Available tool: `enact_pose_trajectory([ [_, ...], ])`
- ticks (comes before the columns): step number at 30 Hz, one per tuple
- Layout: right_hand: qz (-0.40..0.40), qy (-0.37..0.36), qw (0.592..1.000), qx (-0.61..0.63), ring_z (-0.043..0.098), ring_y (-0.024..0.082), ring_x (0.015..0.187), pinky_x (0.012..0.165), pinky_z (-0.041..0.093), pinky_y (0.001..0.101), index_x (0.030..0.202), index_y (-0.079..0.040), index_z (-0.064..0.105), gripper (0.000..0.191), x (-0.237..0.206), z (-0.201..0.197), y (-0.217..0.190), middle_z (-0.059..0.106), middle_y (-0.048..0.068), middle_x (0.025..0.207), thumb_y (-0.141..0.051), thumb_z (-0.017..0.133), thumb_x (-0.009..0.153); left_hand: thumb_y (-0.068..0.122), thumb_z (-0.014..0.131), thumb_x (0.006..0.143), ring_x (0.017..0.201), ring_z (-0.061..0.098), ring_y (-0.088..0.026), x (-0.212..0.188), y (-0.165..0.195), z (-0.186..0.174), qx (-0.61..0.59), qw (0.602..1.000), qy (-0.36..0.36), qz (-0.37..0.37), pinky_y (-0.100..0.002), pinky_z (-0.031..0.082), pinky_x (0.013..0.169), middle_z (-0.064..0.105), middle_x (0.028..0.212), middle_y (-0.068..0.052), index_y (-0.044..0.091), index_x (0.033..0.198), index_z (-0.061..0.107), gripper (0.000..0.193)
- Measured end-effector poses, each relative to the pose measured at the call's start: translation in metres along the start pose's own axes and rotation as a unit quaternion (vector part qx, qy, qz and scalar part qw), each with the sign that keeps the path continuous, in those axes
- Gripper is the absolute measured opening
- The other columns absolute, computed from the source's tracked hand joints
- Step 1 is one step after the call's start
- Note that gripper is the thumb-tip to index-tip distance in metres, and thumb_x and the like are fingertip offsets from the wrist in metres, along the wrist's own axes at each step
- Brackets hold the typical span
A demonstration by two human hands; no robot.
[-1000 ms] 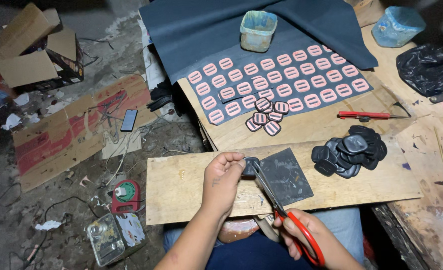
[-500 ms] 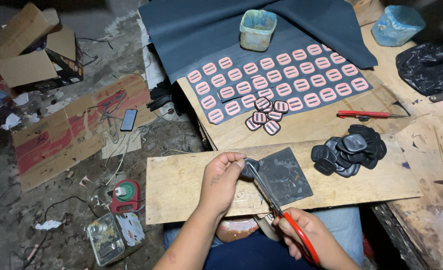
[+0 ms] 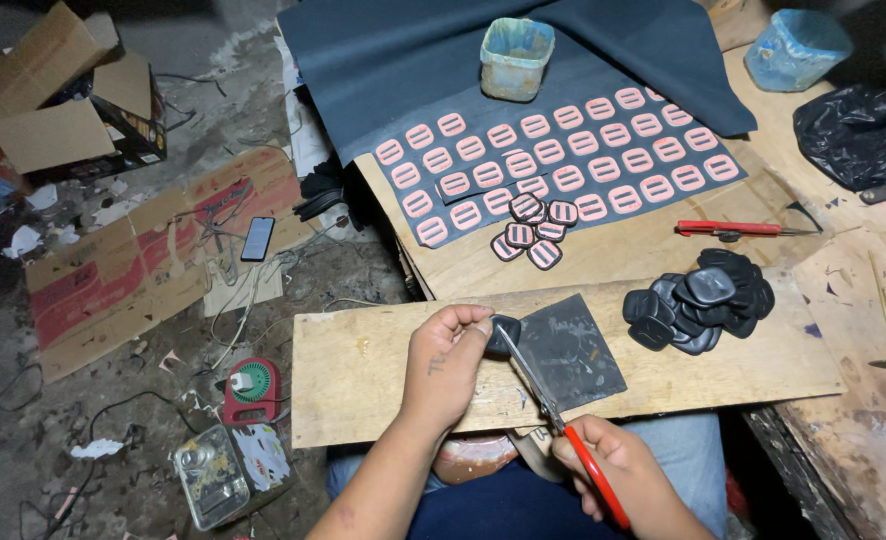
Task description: The person uses red-handled scissors to trim small black rubber pieces on a wooden board. Each piece is picked up, trimmed along the edges, and placed into a growing pile. The workspace includes a sheet of pink templates and scattered tools.
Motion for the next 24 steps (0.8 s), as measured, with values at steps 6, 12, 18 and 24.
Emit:
enact_pose_trajectory([
  [6, 0.025, 0.008, 1.0, -0.016, 0.052, 0.017, 0.038, 0.037, 0.041, 0.0293, 0.088, -0.003, 0.067, 0.027, -0.003, -0.001, -0.001, 0.056, 0.007, 0.057, -0.029, 0.072, 0.09, 0.001, 0.062, 0.094, 0.083, 0.064, -0.009, -0.001, -0.005, -0.001, 0.002, 1.0, 0.008, 0.001, -0.023, 0.051, 0.077, 0.071, 0.095, -0.007, -0.006, 0.11, 0.066, 0.018],
  [12, -0.018, -0.051, 0.998, 0.014, 0.057, 0.014, 0.049, 0.045, 0.049, 0.0279, 0.102, -0.005, 0.065, 0.026, 0.0, 0.001, -0.004, 0.058, 0.005, 0.066, -0.029, 0.064, 0.093, -0.003, 0.061, 0.092, 0.084, 0.065, -0.008, 0.001, 0.008, -0.001, -0.005, 0.999, 0.017, 0.029, -0.02, 0.051, 0.075, 0.069, 0.098, -0.006, -0.004, 0.119, 0.063, 0.027],
  [18, -0.04, -0.113, 0.993, 0.022, 0.06, 0.014, 0.054, 0.051, 0.051, 0.0264, 0.112, -0.008, 0.064, 0.035, -0.002, 0.004, -0.012, 0.061, 0.006, 0.068, -0.037, 0.054, 0.096, -0.006, 0.06, 0.089, 0.082, 0.068, -0.012, -0.001, 0.007, 0.006, -0.023, 1.0, -0.011, -0.007, -0.023, 0.053, 0.074, 0.07, 0.099, -0.009, -0.008, 0.12, 0.063, 0.031],
  [24, 0.004, -0.083, 0.997, 0.004, 0.057, 0.014, 0.053, 0.05, 0.049, 0.0278, 0.107, -0.007, 0.065, 0.03, 0.001, 0.003, -0.003, 0.058, 0.005, 0.068, -0.034, 0.06, 0.095, -0.003, 0.058, 0.093, 0.082, 0.065, -0.007, -0.006, 0.011, 0.007, -0.001, 1.0, -0.018, 0.017, -0.02, 0.051, 0.074, 0.073, 0.097, -0.009, -0.007, 0.123, 0.065, 0.031],
])
Point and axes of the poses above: each hand's wrist, its own x-axis towards the middle knuckle, its own z-axis out of the palm, y = z × x, the point moved 8 cm from there along x, towards the middle knuckle
